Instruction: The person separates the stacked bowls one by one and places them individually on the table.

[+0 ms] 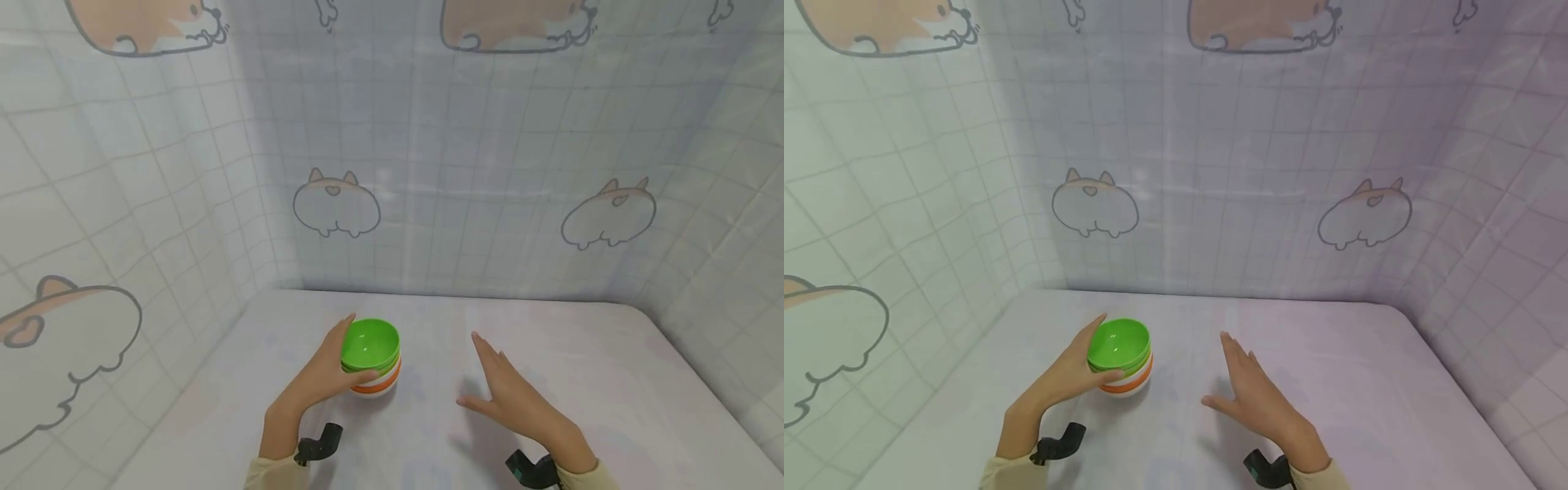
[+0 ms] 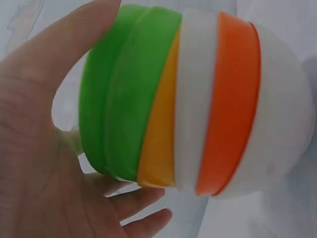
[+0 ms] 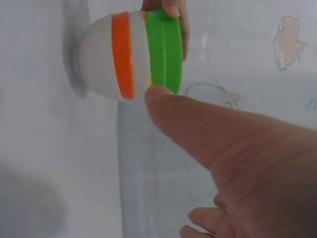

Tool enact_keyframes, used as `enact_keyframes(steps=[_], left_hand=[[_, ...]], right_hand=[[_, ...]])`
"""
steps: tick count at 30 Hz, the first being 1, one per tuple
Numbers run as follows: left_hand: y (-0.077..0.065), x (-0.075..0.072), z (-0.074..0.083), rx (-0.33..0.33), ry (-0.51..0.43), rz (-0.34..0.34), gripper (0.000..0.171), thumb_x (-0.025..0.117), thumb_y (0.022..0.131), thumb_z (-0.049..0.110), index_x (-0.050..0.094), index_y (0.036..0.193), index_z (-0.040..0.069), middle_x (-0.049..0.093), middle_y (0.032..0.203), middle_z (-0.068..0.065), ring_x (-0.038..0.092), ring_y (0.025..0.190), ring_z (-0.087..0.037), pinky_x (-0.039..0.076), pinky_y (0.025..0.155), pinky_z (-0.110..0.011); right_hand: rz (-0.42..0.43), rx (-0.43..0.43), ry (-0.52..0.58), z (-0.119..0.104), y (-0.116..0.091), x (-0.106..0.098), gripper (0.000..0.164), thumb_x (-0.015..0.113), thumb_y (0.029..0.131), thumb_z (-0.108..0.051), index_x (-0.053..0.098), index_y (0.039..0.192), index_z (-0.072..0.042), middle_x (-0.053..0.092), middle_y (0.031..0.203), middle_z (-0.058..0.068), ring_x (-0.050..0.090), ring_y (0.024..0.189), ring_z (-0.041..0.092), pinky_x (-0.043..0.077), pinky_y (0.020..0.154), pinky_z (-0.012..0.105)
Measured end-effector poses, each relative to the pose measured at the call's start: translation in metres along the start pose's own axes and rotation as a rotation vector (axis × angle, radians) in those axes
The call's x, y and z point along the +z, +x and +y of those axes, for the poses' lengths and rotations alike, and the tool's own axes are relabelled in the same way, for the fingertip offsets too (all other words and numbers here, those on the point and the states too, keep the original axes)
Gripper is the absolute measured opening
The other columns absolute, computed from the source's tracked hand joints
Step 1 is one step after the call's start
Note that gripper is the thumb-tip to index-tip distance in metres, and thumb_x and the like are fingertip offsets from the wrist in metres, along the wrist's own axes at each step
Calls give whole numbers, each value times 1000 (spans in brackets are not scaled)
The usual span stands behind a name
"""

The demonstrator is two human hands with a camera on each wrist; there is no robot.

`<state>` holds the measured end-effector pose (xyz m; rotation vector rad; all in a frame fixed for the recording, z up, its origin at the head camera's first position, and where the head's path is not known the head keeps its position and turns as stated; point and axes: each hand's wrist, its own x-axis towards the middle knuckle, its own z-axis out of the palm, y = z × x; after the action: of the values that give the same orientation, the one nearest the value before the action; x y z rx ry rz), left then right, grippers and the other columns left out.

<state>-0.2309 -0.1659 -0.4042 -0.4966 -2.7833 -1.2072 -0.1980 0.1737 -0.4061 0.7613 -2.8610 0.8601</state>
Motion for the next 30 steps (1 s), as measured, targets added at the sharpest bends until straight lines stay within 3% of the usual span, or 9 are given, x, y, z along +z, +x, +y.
enact_keyframes(steps=[8,13,17,24,30], left_hand=[[4,1,-6,-41,-109,2,119,85,69,47,7,154,19,38,145,-15,42,129,-33,36,102,-55],[2,-1,-13,-95,-120,11,118,86,68,46,8,153,21,36,146,-17,44,128,-33,37,101,-54],[2,-2,-19,-122,-128,0,117,85,69,46,9,153,17,32,150,-19,42,129,-35,36,101,-56],[3,4,-21,-83,-213,0,106,87,68,40,24,147,10,46,138,-8,48,124,-25,37,101,-53],[1,5,-22,-72,-206,-14,107,88,68,36,21,148,8,46,138,-11,49,123,-27,38,100,-54]], right_hand=[[-31,31,65,1,12,12,113,63,80,-66,4,155,-5,11,159,12,12,144,29,11,114,50],[-75,24,151,-3,24,25,111,64,80,-65,2,156,-12,9,160,6,9,145,25,13,114,46],[-96,-31,164,-8,36,35,109,63,81,-65,2,156,-13,9,160,6,13,144,19,18,114,43],[-88,-123,162,-21,59,42,104,69,84,-55,10,155,-6,16,159,9,18,143,19,23,113,40],[-80,-150,211,-32,78,48,103,71,84,-50,13,154,-2,18,158,11,19,143,21,25,112,43]])
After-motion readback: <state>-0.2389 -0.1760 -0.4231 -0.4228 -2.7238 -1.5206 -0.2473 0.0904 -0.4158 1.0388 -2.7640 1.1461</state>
